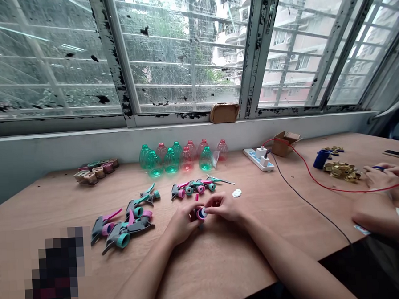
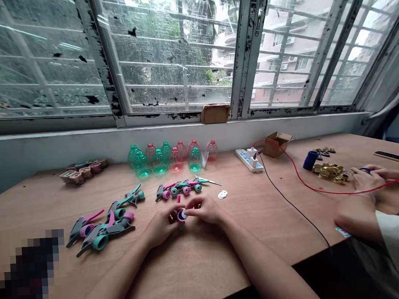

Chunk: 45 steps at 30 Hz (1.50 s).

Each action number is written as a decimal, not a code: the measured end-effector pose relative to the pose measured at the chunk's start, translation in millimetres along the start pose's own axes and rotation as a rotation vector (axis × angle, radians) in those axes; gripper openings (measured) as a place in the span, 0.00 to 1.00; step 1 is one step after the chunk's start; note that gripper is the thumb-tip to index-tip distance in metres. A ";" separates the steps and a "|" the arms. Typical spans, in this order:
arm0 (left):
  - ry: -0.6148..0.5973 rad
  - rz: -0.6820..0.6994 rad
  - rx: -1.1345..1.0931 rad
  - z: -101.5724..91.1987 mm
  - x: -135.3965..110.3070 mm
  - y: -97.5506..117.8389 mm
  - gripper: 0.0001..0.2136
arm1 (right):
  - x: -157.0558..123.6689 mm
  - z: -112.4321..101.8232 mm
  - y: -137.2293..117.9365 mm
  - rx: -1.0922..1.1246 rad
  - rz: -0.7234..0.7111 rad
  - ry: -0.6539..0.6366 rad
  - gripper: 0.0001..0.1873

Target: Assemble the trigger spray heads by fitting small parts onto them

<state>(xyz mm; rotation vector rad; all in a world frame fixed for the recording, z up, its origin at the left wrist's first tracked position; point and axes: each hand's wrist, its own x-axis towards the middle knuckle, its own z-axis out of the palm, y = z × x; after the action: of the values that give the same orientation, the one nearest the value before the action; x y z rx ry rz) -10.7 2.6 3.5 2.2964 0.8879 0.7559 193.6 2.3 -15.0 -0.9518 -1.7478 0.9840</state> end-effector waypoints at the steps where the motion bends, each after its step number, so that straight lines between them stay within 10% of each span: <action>1: -0.005 -0.005 -0.004 -0.1 0.2 0.3 0.15 | -0.3 1.2 -2.2 -0.019 -0.011 0.014 0.14; 20: -0.008 0.009 -0.073 3.9 0.0 -1.8 0.21 | -4.9 14.7 -11.6 -0.364 -0.319 0.155 0.06; 45: 0.001 0.007 -0.056 3.9 -0.1 -0.1 0.21 | -8.9 10.9 -10.8 -0.585 -0.366 0.073 0.07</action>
<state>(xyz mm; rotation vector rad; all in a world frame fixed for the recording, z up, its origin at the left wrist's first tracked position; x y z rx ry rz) -8.2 1.4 0.7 2.2510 0.8492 0.7751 184.2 -12.3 -11.2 -0.9500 -2.0951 0.1958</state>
